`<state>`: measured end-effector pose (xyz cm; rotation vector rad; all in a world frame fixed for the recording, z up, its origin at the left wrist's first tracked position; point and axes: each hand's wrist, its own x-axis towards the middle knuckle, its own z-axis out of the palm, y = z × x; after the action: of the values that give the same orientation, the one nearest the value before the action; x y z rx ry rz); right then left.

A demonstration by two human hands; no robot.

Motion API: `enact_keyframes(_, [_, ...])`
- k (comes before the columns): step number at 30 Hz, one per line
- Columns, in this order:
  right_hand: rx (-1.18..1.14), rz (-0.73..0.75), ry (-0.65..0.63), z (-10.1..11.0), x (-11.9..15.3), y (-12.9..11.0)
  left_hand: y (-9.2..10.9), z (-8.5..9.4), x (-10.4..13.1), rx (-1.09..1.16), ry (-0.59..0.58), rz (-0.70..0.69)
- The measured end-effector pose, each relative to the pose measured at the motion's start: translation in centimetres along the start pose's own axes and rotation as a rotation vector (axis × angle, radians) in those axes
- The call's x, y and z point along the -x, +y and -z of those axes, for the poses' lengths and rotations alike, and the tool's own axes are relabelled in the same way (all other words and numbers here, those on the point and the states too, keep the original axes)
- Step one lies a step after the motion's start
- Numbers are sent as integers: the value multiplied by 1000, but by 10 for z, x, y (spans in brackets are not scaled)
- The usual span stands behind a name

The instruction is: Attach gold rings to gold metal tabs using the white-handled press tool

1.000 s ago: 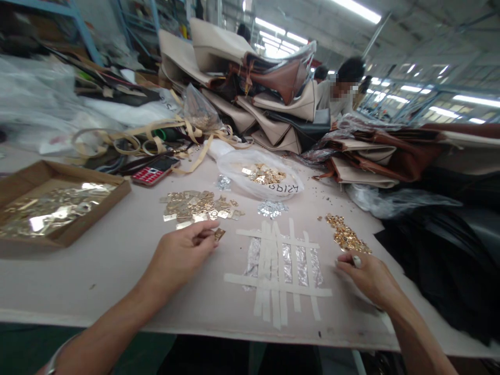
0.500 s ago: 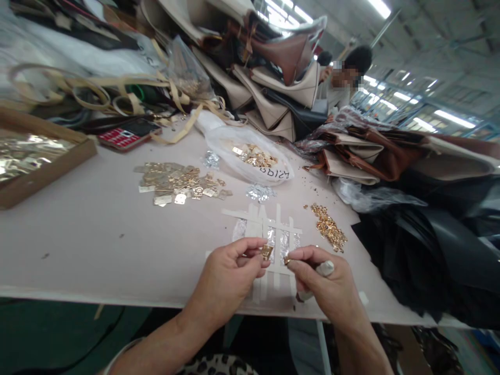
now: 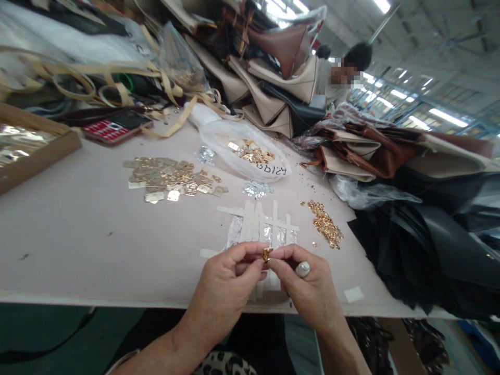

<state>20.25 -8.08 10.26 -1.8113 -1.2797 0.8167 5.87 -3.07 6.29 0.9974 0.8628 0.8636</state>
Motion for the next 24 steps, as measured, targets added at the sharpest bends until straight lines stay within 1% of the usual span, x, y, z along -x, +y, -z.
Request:
enact_keyframes(3, [38, 2, -2, 1, 1, 1, -4, 1, 1, -65, 14, -81])
enact_keyframes(8, [37, 30, -1, -2, 1, 4, -8, 8, 3, -258, 14, -267])
enact_keyframes(13, [38, 91, 36, -7, 1, 10, -8, 14, 4, -357, -12, -351])
enact_keyframes(17, [13, 90, 26, -8, -1, 12, -6, 15, 5, -387, -8, -369])
enact_keyframes(18, [1, 82, 30, -7, -2, 12, -5, 17, 4, -390, -28, -360])
enact_keyframes(20, [-6, 76, 35, -6, -5, 10, -1, 22, 1, -397, -106, -333])
enact_keyframes(22, [22, 94, -20, -4, -8, 7, 4, 28, -5, -414, -191, -296])
enact_keyframes(24, [54, 113, -122, -2, -12, 3, 7, 34, -11, -433, -222, -282])
